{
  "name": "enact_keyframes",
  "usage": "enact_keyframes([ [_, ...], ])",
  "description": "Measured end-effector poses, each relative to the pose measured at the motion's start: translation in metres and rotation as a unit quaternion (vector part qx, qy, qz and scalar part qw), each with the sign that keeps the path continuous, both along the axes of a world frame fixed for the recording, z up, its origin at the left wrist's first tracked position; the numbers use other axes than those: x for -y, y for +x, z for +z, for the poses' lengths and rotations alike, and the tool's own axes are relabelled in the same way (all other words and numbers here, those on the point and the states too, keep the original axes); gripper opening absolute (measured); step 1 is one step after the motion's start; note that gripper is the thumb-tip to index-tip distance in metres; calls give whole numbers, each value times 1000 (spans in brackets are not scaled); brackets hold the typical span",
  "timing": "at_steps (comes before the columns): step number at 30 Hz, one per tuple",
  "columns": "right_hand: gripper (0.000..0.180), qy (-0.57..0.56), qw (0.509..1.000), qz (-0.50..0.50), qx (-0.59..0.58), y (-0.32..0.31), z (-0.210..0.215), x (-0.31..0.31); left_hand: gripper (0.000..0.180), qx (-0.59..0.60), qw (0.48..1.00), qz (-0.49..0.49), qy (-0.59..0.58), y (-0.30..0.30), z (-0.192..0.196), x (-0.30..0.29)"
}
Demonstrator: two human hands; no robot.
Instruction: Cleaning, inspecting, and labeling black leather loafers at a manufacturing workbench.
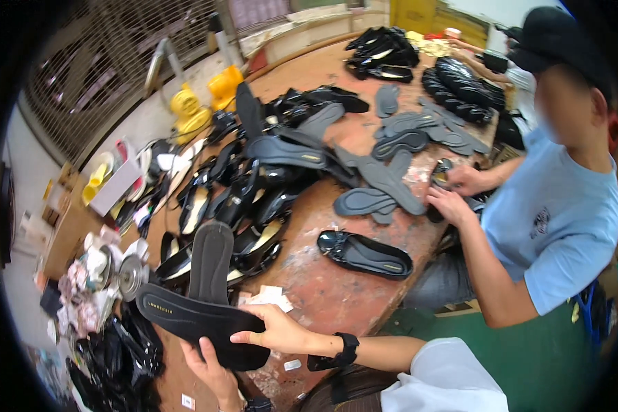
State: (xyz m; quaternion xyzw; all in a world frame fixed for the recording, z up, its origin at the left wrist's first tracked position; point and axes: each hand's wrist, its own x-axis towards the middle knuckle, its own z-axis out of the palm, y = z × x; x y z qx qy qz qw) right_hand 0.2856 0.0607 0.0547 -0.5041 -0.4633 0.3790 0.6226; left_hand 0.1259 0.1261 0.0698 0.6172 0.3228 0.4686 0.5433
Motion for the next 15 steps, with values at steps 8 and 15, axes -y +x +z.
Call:
enact_keyframes([
  [8,60,105,975,-109,-163,138,71,-44,46,-162,976,132,69,-57,7,1],
  [15,100,49,901,-409,-138,225,36,-58,52,-392,885,220,124,-135,-52,36],
])
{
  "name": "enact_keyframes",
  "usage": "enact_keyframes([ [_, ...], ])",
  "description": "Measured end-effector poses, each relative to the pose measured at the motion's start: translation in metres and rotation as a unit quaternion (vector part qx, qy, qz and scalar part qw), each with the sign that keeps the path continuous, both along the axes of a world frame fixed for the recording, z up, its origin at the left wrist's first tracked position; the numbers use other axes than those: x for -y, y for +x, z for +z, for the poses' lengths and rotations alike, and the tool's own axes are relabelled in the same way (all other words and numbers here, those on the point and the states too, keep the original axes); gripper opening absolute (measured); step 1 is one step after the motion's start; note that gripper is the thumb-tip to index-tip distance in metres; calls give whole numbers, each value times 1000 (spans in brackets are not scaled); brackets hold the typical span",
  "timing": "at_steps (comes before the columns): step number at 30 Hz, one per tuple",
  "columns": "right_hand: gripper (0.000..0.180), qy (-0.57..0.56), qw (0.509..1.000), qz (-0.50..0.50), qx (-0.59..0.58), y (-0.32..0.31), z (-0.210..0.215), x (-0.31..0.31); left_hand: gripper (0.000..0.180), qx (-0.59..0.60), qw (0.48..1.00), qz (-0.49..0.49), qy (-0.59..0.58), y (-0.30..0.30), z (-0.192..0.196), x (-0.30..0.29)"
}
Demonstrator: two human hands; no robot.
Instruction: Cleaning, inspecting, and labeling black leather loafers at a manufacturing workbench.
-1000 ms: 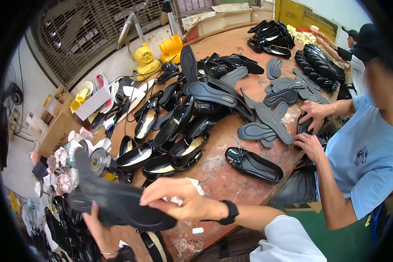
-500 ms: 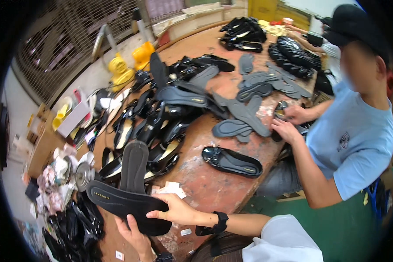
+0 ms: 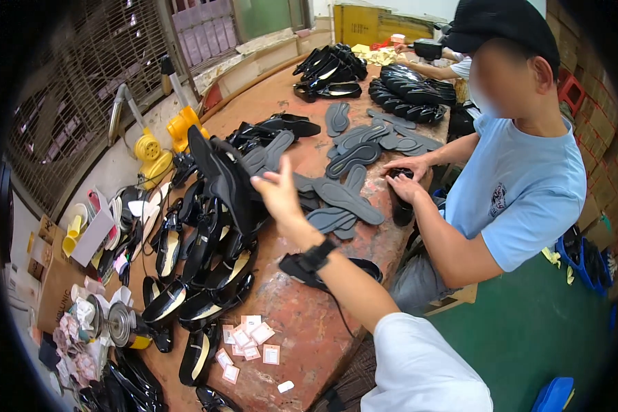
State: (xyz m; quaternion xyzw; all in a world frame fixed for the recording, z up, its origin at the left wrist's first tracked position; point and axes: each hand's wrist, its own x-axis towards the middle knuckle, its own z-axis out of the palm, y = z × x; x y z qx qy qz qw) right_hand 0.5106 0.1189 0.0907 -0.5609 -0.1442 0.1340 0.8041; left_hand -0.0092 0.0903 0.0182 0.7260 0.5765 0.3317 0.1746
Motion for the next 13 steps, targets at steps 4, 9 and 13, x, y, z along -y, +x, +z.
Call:
enact_keyframes([
  [4,96,29,994,-106,15,43,-14,62,48,-46,994,-29,-95,25,28,26],
  [9,44,-238,913,327,52,-10,23,84,76,-110,984,-1,-138,8,-19,37],
  [13,41,-454,761,292,361,-57,-32,96,75,-142,970,25,-197,6,-12,41],
])
